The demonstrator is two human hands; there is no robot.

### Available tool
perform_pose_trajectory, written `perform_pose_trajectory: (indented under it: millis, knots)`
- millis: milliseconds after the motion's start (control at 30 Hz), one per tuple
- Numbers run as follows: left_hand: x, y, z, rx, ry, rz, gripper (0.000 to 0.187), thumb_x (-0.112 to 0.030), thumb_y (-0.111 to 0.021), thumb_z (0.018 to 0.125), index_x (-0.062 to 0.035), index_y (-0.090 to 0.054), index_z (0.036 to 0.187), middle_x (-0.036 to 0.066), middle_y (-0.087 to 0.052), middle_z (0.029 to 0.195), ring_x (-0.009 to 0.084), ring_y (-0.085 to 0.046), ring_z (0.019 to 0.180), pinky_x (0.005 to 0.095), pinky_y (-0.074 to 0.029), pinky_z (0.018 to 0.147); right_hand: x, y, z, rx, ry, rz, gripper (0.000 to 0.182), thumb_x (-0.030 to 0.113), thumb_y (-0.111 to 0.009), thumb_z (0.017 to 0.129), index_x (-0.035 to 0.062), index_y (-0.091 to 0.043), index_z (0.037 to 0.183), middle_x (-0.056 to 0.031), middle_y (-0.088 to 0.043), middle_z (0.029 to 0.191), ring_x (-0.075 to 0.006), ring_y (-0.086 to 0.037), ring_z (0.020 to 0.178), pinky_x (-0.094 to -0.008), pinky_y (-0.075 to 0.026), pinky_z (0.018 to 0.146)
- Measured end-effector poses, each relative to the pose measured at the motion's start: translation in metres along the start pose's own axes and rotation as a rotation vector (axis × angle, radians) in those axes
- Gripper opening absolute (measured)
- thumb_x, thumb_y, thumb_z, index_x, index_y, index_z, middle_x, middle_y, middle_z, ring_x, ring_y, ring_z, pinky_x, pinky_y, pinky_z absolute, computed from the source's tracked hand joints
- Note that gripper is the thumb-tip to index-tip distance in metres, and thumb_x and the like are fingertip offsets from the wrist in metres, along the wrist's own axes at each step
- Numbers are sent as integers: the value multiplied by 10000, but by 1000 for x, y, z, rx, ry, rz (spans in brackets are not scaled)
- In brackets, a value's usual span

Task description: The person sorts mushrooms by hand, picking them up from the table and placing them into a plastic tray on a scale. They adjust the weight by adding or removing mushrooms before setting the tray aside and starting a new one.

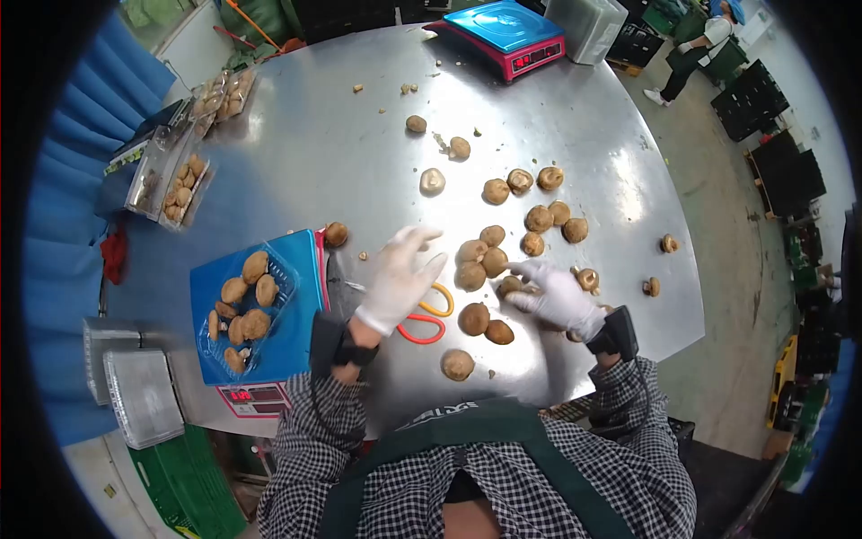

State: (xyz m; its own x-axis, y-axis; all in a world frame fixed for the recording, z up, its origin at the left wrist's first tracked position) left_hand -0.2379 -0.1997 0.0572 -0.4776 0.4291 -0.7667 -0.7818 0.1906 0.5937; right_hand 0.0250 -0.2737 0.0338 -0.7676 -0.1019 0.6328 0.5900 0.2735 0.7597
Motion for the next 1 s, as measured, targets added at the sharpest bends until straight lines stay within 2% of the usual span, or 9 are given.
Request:
perform_pose_trajectory:
  millis: [200,367,500,600,667,767,900,967,1000]
  knots:
    - [31,-60,72,71,51,154,324,-212,-656,850,-98,-594,1146,114,-598,1107,260,-636,949,376,-508,842,-56,46,49,-235,-39,21,322,232,-657,866,87,-619,1151,-100,-641,1045,-263,-626,978,-344,-501,881]
    - [73,-69,94,-172,93,287,376,-260,-675,808,-95,-608,1139,149,-606,1152,332,-575,1071,405,-472,906,-62,57,96,-301,57,-48,313,222,-661,849,112,-625,1140,-83,-639,1058,-256,-595,1046,-362,-485,902]
    - [60,-67,144,-99,180,334,426,-256,-686,816,-77,-578,1187,146,-591,1149,321,-560,1088,400,-454,945,-71,46,160,-276,204,-221,375,245,-673,816,84,-621,1150,-128,-637,1093,-301,-581,1061,-405,-470,914]
    - [77,-86,180,-190,-22,443,485,-296,-689,805,-52,-570,1207,161,-599,1153,327,-560,1090,408,-447,957,-78,38,187,-313,192,-253,373,266,-650,832,76,-622,1151,-159,-637,1092,-329,-578,1058,-422,-475,890]
    - [84,-97,199,50,67,602,532,-343,-693,791,-32,-568,1205,164,-615,1145,329,-563,1092,409,-443,964,-77,36,193,-293,191,-241,372,265,-649,832,75,-622,1151,-157,-638,1090,-331,-583,1042,-424,-476,885]
    - [97,-105,205,53,61,628,535,-370,-709,766,-30,-589,1162,176,-630,1096,315,-578,1076,396,-445,958,-79,31,192,-281,199,-235,375,267,-651,838,68,-619,1154,-157,-641,1074,-337,-598,981,-427,-480,867]
    - [79,-100,190,9,87,542,515,-365,-725,749,-36,-601,1126,164,-628,1048,323,-580,1039,404,-443,941,-76,33,178,-388,166,66,469,312,-666,864,47,-576,1240,-157,-643,1119,-301,-614,1023,-380,-492,882]
    - [50,-90,177,-33,-39,490,508,-354,-736,734,-40,-597,1109,141,-610,1005,324,-569,997,421,-440,906,-64,36,172,-300,24,576,540,321,-661,886,34,-514,1318,-161,-639,1146,-259,-617,1048,-344,-500,871]
    - [39,-88,170,-63,-146,480,495,-334,-730,735,-62,-588,1123,120,-582,981,313,-550,964,433,-434,877,-61,36,170,-254,48,605,586,321,-646,907,7,-461,1366,-126,-638,1128,-174,-613,951,-294,-504,803]
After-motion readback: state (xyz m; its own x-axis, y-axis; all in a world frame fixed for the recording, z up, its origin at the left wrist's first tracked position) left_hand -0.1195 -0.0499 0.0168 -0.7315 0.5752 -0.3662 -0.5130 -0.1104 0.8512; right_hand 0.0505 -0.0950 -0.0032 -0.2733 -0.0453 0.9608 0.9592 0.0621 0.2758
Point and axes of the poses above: each hand's wrist, its own z-axis towards the middle knuckle, its own y-axis out of the back of the hand, x = y × z, the point moved 1 cm from there along z, towards the middle knuckle
